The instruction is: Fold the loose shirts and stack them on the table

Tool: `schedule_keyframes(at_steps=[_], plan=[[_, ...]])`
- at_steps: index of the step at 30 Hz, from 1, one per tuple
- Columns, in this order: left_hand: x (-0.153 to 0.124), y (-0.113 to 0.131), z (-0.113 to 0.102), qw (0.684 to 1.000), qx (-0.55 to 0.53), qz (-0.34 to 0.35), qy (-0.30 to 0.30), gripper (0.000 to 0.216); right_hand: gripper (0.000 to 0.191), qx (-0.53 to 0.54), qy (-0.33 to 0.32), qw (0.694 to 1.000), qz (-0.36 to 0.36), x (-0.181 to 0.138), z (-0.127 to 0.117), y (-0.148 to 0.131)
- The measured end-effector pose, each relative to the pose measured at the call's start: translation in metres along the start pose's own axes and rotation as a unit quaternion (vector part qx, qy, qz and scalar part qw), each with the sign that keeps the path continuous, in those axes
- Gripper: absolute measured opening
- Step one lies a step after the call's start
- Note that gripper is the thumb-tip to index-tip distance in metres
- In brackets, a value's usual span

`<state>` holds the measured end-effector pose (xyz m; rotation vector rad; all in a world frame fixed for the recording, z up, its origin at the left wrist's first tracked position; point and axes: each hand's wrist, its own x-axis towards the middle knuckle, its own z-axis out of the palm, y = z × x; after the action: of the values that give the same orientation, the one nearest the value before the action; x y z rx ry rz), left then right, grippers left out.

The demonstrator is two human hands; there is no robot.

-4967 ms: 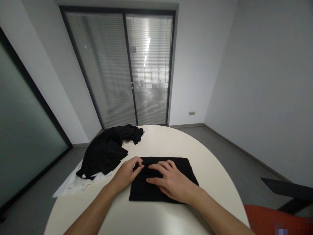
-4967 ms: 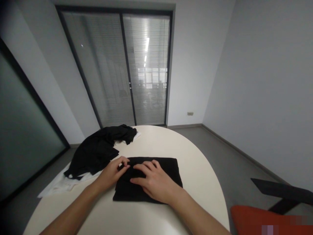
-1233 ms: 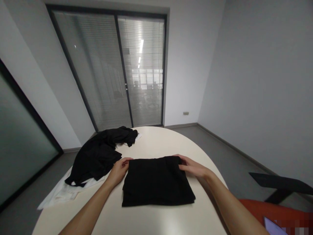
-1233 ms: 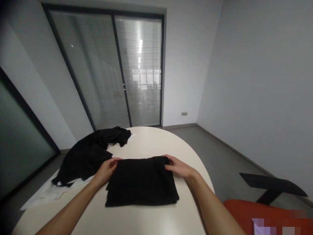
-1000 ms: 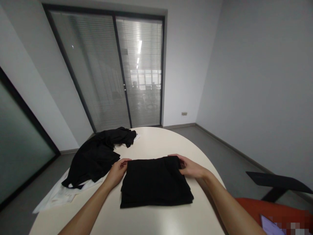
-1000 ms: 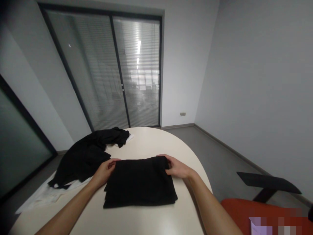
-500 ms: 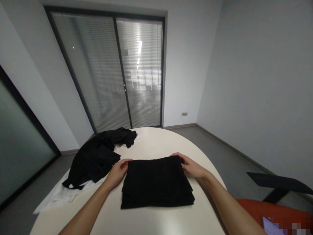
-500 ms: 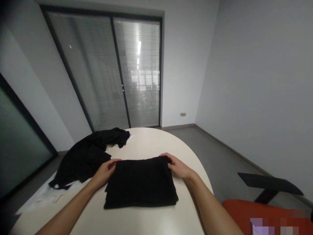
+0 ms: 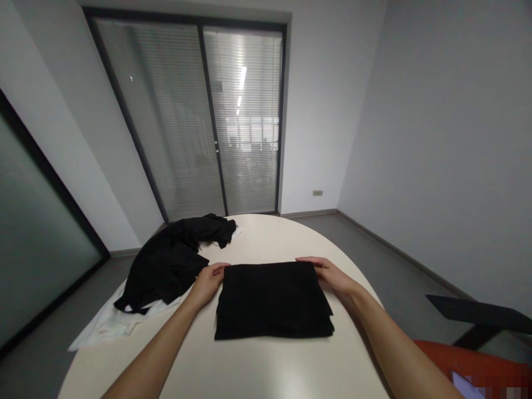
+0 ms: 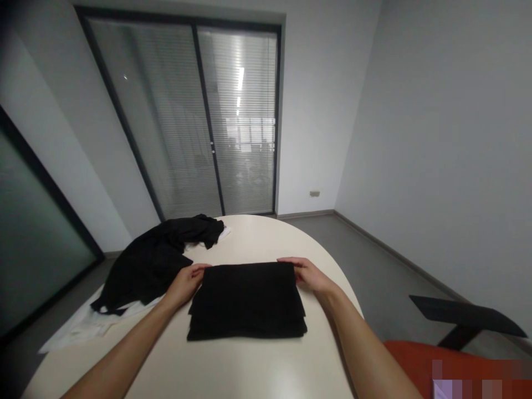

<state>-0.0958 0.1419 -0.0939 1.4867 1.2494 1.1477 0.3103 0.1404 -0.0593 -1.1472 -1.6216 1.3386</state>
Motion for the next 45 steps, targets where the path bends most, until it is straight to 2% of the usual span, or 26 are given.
schedule_keyframes(at_steps=[4, 9, 14, 18, 20, 25, 27, 29, 30, 32, 34, 36, 38, 40, 45], plan=[[0.001, -0.001, 0.001, 1.000, -0.014, -0.007, -0.018, 0.049, 0.053, -0.010, -0.004, 1.000, -0.016, -0.003, 0.002, -0.003], [0.005, 0.001, 0.001, 1.000, -0.019, -0.013, 0.001, 0.052, 0.047, -0.001, 0.010, 1.000, -0.029, 0.000, -0.001, 0.003], [0.006, 0.001, 0.005, 1.000, -0.012, -0.001, 0.021, 0.053, 0.034, 0.046, 0.052, 0.998, 0.008, 0.016, -0.004, 0.020], [0.005, 0.001, 0.007, 0.999, 0.006, 0.015, 0.036, 0.050, 0.036, 0.077, 0.090, 0.991, 0.054, 0.026, -0.001, 0.028], [0.006, 0.001, 0.008, 0.999, 0.019, 0.022, 0.043, 0.048, 0.036, 0.088, 0.118, 0.988, 0.054, 0.029, 0.002, 0.029], [0.002, 0.010, 0.011, 0.992, 0.072, 0.044, 0.094, 0.039, 0.034, 0.042, 0.128, 0.991, -0.016, 0.024, 0.012, 0.023], [-0.005, 0.019, 0.010, 0.985, 0.094, 0.062, 0.128, 0.037, 0.036, -0.020, 0.138, 0.989, -0.054, 0.015, 0.013, 0.014], [-0.016, 0.032, 0.008, 0.977, 0.133, 0.102, 0.135, 0.036, 0.034, -0.100, 0.154, 0.976, -0.114, 0.003, 0.011, 0.001], [-0.024, 0.040, 0.006, 0.971, 0.162, 0.132, 0.115, 0.036, 0.031, -0.141, 0.158, 0.967, -0.144, -0.004, 0.009, -0.006], [-0.039, 0.054, 0.002, 0.951, 0.233, 0.202, 0.021, 0.033, 0.027, -0.203, 0.154, 0.951, -0.175, -0.017, 0.005, -0.021], [-0.052, 0.065, -0.002, 0.918, 0.294, 0.250, -0.092, 0.033, 0.028, -0.233, 0.119, 0.951, -0.162, -0.028, 0.003, -0.034], [-0.061, 0.071, -0.005, 0.889, 0.337, 0.269, -0.155, 0.041, 0.031, -0.243, 0.054, 0.961, -0.123, -0.036, 0.003, -0.041], [-0.063, 0.072, -0.006, 0.874, 0.364, 0.275, -0.168, 0.046, 0.043, -0.243, 0.000, 0.967, -0.078, -0.042, 0.006, -0.045], [-0.062, 0.071, -0.006, 0.865, 0.382, 0.279, -0.165, 0.043, 0.052, -0.226, -0.025, 0.973, -0.042, -0.045, 0.008, -0.046], [-0.057, 0.069, -0.006, 0.864, 0.387, 0.286, -0.149, 0.020, 0.032, -0.088, -0.059, 0.994, -0.036, -0.046, 0.004, -0.045]])
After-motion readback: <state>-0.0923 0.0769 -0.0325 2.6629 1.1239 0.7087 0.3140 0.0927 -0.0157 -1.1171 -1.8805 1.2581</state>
